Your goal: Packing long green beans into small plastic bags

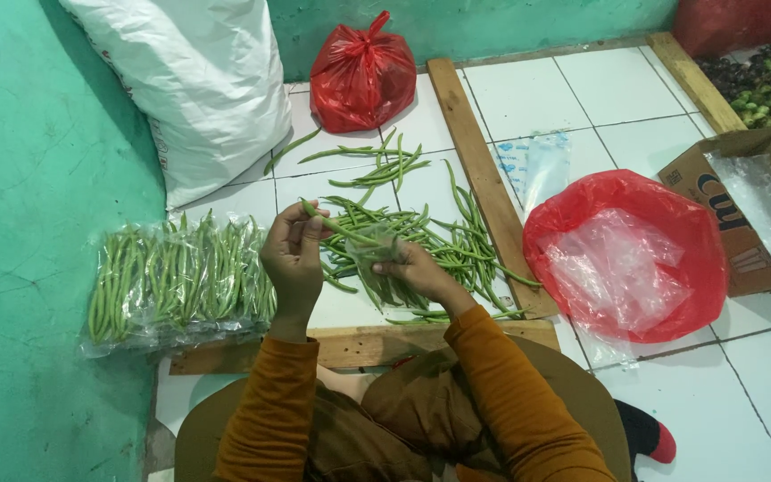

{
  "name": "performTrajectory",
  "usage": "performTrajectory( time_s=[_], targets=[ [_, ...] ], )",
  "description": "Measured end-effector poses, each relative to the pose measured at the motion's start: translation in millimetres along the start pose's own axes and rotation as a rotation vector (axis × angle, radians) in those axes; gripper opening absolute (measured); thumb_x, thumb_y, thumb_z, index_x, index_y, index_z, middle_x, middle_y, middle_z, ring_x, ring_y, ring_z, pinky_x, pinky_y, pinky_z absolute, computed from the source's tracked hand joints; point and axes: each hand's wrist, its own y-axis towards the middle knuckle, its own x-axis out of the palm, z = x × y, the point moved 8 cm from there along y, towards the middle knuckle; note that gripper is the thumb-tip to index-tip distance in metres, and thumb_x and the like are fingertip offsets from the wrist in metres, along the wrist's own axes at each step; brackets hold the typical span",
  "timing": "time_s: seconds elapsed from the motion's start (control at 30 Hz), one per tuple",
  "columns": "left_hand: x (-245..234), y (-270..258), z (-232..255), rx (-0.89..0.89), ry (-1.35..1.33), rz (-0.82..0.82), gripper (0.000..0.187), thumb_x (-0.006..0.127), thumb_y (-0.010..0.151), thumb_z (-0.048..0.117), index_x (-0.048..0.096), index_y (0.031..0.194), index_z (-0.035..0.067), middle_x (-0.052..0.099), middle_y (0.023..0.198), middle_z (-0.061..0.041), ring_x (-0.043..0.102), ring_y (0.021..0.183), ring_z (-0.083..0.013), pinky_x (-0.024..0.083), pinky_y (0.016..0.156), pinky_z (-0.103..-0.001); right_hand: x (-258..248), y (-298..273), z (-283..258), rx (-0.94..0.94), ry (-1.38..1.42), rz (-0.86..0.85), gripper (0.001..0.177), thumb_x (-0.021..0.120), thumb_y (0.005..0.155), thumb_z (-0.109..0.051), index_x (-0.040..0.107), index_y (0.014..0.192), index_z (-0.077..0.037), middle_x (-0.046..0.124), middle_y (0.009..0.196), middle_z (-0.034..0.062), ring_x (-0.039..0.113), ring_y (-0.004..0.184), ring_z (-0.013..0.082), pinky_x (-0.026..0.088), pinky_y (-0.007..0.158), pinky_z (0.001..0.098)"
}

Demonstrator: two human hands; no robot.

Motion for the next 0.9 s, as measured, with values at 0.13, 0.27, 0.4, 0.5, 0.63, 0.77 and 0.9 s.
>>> performTrajectory(
  time_s=[0.13, 0.27, 0.4, 0.5, 0.63, 0.77, 0.9],
  targets=[
    [8.1, -4.3, -7.4, -0.003, 0.034, -0.05, 0.017, 0.062, 0.101, 0.004, 0.065, 0.114, -0.006, 0.072, 0.095, -0.02, 0.075, 0.084, -0.0251, 0.064, 0.073, -0.033, 8.9, -10.3, -11.1, 0.01, -0.017, -0.041, 0.035, 0.075, 0.089, -0.001, 0.072, 0.124, -0.001, 0.075, 0.119, 0.0152, 0.067, 0.112, 0.0234, 0.049, 0.102, 0.0448],
    [16.8, -7.0, -7.9, -0.02, 0.071, -0.12, 0.015, 0.068, 0.098, 0.006, 0.068, 0.11, -0.003, 0.074, 0.091, -0.017, 0.077, 0.087, -0.0242, 0.063, 0.076, -0.035, 6.6, -7.8, 0.0, 0.022, -0.035, -0.082, 0.038, 0.072, 0.093, -0.002, 0.069, 0.13, 0.0, 0.072, 0.123, 0.0189, 0.067, 0.114, 0.0307, 0.049, 0.101, 0.0483],
    [20.3, -7.2, -12.9, 0.027, 0.201, -0.205, 0.008, 0.076, 0.093, 0.009, 0.075, 0.1, 0.004, 0.078, 0.087, -0.011, 0.077, 0.089, -0.0226, 0.06, 0.083, -0.037, 3.2, -3.1, 14.6, 0.037, -0.032, -0.094, 0.039, 0.069, 0.096, -0.002, 0.065, 0.134, 0.0, 0.071, 0.126, 0.0187, 0.068, 0.111, 0.0294, 0.05, 0.097, 0.0478],
    [23.5, -8.6, -20.6, 0.096, 0.302, -0.257, 0.011, 0.083, 0.087, 0.013, 0.077, 0.094, 0.009, 0.076, 0.086, -0.008, 0.075, 0.091, -0.0279, 0.056, 0.089, -0.04, 2.7, -1.7, 18.8, 0.048, -0.031, -0.099, 0.039, 0.068, 0.097, -0.005, 0.064, 0.136, -0.002, 0.07, 0.129, 0.0173, 0.065, 0.116, 0.0287, 0.05, 0.1, 0.0482],
    [31.8, -18.5, -48.6, 0.213, 0.398, -0.4, 0.017, 0.082, 0.08, 0.006, 0.076, 0.096, 0.01, 0.075, 0.1, -0.006, 0.07, 0.106, -0.0315, 0.048, 0.102, -0.048, 6.0, 1.8, 28.6, 0.041, -0.027, -0.107, 0.039, 0.065, 0.098, -0.001, 0.063, 0.137, 0.001, 0.069, 0.128, 0.0229, 0.066, 0.114, 0.0364, 0.049, 0.097, 0.0526],
    [43.3, -23.1, -42.2, 0.219, 0.469, -0.497, 0.017, 0.083, 0.08, 0.008, 0.075, 0.095, 0.008, 0.073, 0.103, -0.008, 0.069, 0.107, -0.0352, 0.048, 0.101, -0.051, 9.9, 3.7, 19.8, 0.005, -0.017, -0.133, 0.028, 0.064, 0.098, 0.001, 0.071, 0.125, 0.001, 0.074, 0.116, 0.0189, 0.068, 0.103, 0.0293, 0.05, 0.094, 0.0496],
    [46.9, -21.8, -17.5, 0.188, 0.381, -0.388, 0.018, 0.081, 0.089, 0.013, 0.077, 0.107, 0.013, 0.074, 0.103, -0.004, 0.07, 0.105, -0.0321, 0.052, 0.097, -0.047, 10.8, 4.8, 10.6, -0.023, -0.02, -0.118, 0.023, 0.064, 0.098, 0.0, 0.073, 0.12, -0.002, 0.076, 0.112, 0.0134, 0.066, 0.104, 0.0225, 0.05, 0.095, 0.047]
  ],
)
